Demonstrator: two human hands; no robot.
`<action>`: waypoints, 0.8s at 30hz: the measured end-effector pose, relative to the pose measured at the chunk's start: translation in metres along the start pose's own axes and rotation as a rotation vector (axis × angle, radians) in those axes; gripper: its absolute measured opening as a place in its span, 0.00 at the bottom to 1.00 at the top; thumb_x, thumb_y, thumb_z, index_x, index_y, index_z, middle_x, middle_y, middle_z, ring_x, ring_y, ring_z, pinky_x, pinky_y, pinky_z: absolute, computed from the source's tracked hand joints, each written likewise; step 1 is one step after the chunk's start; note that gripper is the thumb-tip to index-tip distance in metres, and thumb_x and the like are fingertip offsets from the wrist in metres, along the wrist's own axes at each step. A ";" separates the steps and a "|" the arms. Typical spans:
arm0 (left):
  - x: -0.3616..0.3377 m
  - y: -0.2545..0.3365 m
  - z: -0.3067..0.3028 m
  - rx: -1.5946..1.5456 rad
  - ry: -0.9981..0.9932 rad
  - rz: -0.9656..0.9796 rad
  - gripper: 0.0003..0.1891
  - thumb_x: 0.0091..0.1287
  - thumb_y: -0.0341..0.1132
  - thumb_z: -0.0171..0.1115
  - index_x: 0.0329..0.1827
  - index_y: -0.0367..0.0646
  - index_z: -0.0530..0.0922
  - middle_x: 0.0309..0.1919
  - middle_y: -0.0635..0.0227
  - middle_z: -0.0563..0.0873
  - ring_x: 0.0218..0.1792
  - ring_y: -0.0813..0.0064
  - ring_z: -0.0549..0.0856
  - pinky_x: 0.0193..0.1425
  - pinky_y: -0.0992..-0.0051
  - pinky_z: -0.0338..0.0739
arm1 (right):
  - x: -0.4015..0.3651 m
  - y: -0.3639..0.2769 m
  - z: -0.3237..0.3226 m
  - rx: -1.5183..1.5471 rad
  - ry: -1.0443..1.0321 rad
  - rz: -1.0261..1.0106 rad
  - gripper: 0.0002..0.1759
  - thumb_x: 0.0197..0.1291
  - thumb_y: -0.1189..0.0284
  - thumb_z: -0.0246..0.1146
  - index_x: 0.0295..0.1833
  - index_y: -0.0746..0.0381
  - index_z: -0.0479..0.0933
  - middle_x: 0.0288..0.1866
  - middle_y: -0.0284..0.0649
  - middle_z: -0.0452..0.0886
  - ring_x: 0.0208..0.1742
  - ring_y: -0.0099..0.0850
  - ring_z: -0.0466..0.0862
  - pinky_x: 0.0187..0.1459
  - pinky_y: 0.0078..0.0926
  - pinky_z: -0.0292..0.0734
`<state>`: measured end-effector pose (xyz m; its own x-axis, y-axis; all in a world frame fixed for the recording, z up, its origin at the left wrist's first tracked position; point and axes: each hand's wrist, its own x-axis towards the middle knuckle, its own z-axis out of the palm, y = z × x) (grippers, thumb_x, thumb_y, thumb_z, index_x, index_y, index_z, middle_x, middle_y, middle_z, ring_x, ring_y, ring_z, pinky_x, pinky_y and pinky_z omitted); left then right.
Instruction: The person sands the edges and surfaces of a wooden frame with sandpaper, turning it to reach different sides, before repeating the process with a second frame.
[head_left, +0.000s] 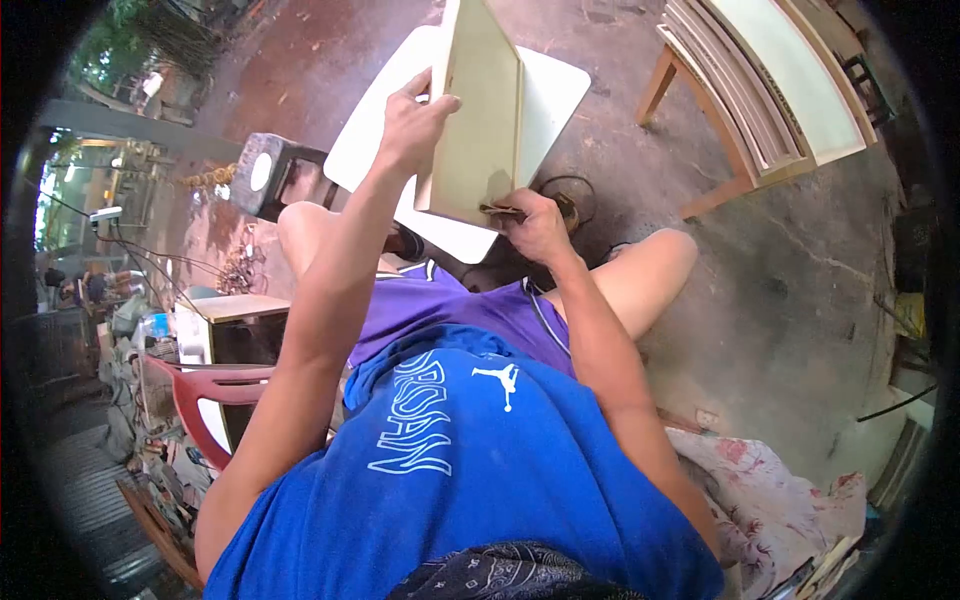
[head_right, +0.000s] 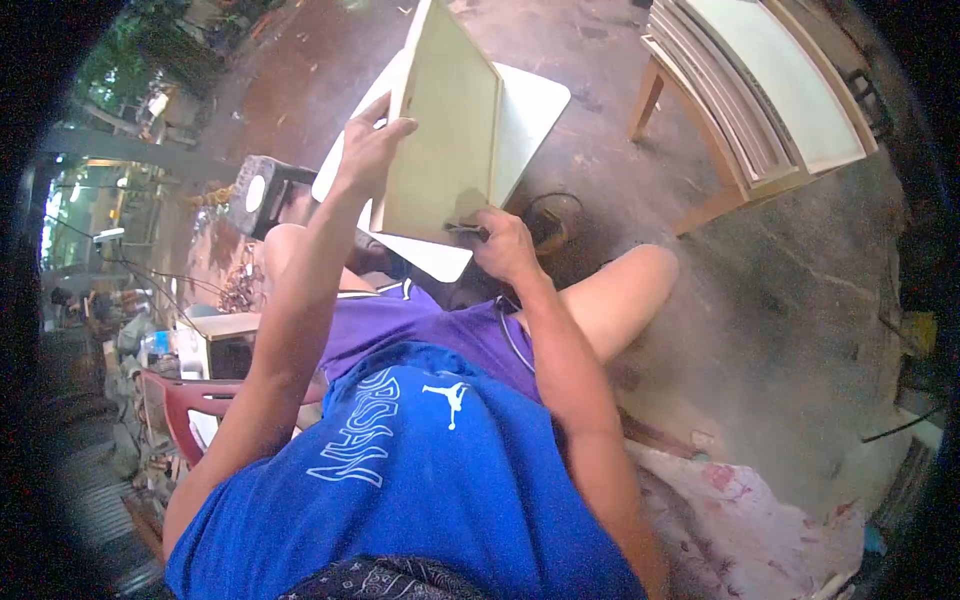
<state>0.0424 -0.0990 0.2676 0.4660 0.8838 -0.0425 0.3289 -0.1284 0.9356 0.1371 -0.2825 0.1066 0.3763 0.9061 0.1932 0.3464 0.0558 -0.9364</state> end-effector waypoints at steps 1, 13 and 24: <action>0.002 0.002 -0.001 0.022 -0.028 -0.005 0.36 0.63 0.28 0.67 0.78 0.33 0.73 0.55 0.52 0.89 0.47 0.67 0.91 0.51 0.69 0.87 | 0.002 -0.014 -0.005 -0.042 -0.046 0.003 0.13 0.58 0.79 0.75 0.50 0.65 0.89 0.45 0.49 0.90 0.46 0.40 0.93 0.50 0.32 0.86; -0.006 -0.019 -0.033 -0.035 0.051 -0.071 0.28 0.66 0.34 0.68 0.70 0.34 0.81 0.46 0.59 0.91 0.43 0.72 0.90 0.49 0.70 0.85 | 0.006 -0.026 0.031 0.063 0.043 -0.161 0.15 0.57 0.84 0.65 0.50 0.66 0.88 0.45 0.49 0.90 0.46 0.39 0.92 0.51 0.33 0.86; 0.000 -0.047 -0.071 -0.123 -0.061 -0.126 0.29 0.68 0.33 0.68 0.73 0.35 0.79 0.60 0.59 0.88 0.54 0.71 0.88 0.58 0.73 0.83 | 0.022 -0.082 0.054 0.039 -0.024 -0.252 0.19 0.52 0.86 0.63 0.49 0.65 0.89 0.48 0.48 0.90 0.50 0.44 0.89 0.55 0.35 0.84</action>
<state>-0.0312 -0.0613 0.2481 0.4774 0.8601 -0.1799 0.2867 0.0411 0.9571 0.0706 -0.2448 0.1719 0.2618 0.8711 0.4155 0.3936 0.2968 -0.8701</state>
